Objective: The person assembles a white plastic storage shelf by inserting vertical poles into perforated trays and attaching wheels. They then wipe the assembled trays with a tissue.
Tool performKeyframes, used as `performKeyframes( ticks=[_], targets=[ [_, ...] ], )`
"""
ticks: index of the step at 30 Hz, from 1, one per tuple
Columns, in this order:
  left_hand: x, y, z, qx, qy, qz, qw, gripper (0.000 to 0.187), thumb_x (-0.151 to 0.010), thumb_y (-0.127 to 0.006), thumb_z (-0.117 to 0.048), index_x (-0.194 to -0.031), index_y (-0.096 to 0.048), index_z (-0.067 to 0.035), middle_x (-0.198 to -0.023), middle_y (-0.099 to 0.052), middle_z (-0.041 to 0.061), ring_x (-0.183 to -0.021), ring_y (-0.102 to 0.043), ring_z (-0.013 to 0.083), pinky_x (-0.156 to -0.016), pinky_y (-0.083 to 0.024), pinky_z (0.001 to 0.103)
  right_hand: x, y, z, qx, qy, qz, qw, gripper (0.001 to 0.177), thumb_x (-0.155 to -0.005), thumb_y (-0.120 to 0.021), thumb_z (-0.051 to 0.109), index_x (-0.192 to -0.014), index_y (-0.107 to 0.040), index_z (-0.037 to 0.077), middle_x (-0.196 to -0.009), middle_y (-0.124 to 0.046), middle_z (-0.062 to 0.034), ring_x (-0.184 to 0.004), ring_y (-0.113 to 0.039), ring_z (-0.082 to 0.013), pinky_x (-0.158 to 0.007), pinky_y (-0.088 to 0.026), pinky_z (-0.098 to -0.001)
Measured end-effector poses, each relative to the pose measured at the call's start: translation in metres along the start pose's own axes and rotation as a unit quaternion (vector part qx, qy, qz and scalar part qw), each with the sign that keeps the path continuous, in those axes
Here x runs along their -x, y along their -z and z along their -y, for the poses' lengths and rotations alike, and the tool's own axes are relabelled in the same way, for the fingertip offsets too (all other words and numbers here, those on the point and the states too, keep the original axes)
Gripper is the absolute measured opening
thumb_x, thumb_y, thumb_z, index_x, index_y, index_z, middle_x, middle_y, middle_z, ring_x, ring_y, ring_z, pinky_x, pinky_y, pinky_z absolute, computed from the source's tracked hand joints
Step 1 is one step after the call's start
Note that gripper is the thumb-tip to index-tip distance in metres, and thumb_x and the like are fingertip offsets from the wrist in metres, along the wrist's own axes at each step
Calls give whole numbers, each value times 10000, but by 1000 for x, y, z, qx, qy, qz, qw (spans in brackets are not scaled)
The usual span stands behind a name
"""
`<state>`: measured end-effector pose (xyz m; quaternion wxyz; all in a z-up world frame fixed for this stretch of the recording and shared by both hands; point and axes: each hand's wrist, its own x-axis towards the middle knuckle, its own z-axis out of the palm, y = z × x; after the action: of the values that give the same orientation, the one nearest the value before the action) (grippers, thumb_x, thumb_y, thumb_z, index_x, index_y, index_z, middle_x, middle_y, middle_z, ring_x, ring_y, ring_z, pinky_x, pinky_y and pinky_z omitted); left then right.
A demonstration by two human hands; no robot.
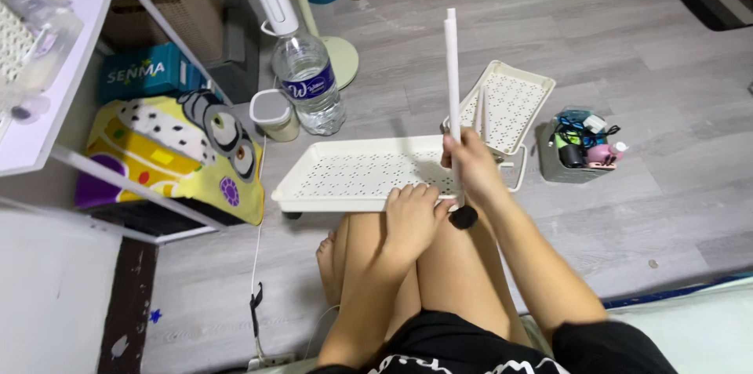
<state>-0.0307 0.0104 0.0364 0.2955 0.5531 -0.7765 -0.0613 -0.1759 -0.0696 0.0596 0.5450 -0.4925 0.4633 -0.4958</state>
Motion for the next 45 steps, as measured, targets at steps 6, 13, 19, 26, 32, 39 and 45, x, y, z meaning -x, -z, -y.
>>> performKeyframes(
  ticks=[6,13,19,26,32,39,45],
  targets=[
    [17,-39,14,-11,-41,-98,994,279,-708,-816,-382,-844,-746,-148,-732,-668,27,-732,-610,251,-760,-409,417,49,-26,-24,69,93,-71,991,447,-813,-817,117,-1103,-478,116,-850,-457,38,-741,-426,-25,-602,-403,-185],
    [18,-35,18,-7,-103,-199,975,396,-613,-866,-507,-621,-666,-165,-640,-613,-16,-623,-559,217,-661,-409,385,22,13,-54,25,-42,56,997,516,-851,-881,136,-657,-408,60,-554,-429,9,-480,-349,-83,-445,-268,-272],
    [19,-23,8,6,-102,-225,969,503,-679,-891,-532,-529,-584,-163,-552,-549,-8,-536,-530,218,-572,-368,368,-16,49,-52,-358,-144,528,756,331,-1027,-725,236,-828,-511,81,-657,-464,18,-564,-405,-98,-532,-314,-284],
    [21,-34,16,12,-77,-187,979,306,-702,-809,-461,-699,-659,-194,-715,-641,-37,-647,-587,190,-663,-401,385,72,-7,-15,148,219,-30,964,543,-990,-660,287,-1355,-404,-23,-1123,-560,-44,-1007,-566,-178,-829,-483,-336],
    [19,-32,15,-3,-95,-181,979,263,-697,-809,-414,-658,-666,-197,-646,-611,-21,-633,-581,215,-645,-388,396,82,-26,-3,236,77,-84,965,499,-896,-763,263,-1212,-462,21,-801,-505,-22,-702,-512,-139,-606,-454,-295],
    [21,-9,1,46,-94,-144,984,454,-646,-877,-542,-623,-603,-180,-631,-572,-28,-603,-558,191,-623,-381,388,53,16,-45,-125,-8,85,989,368,-1010,-643,379,-903,-508,55,-648,-423,43,-522,-359,-69,-463,-296,-226],
    [3,-3,-8,75,-122,-138,980,456,-695,-896,-568,-666,-635,-196,-640,-561,-30,-592,-569,173,-610,-410,336,12,70,-60,-359,-154,449,804,521,-1025,-678,474,-762,-507,59,-627,-441,31,-497,-380,-87,-462,-284,-276]
  ],
)
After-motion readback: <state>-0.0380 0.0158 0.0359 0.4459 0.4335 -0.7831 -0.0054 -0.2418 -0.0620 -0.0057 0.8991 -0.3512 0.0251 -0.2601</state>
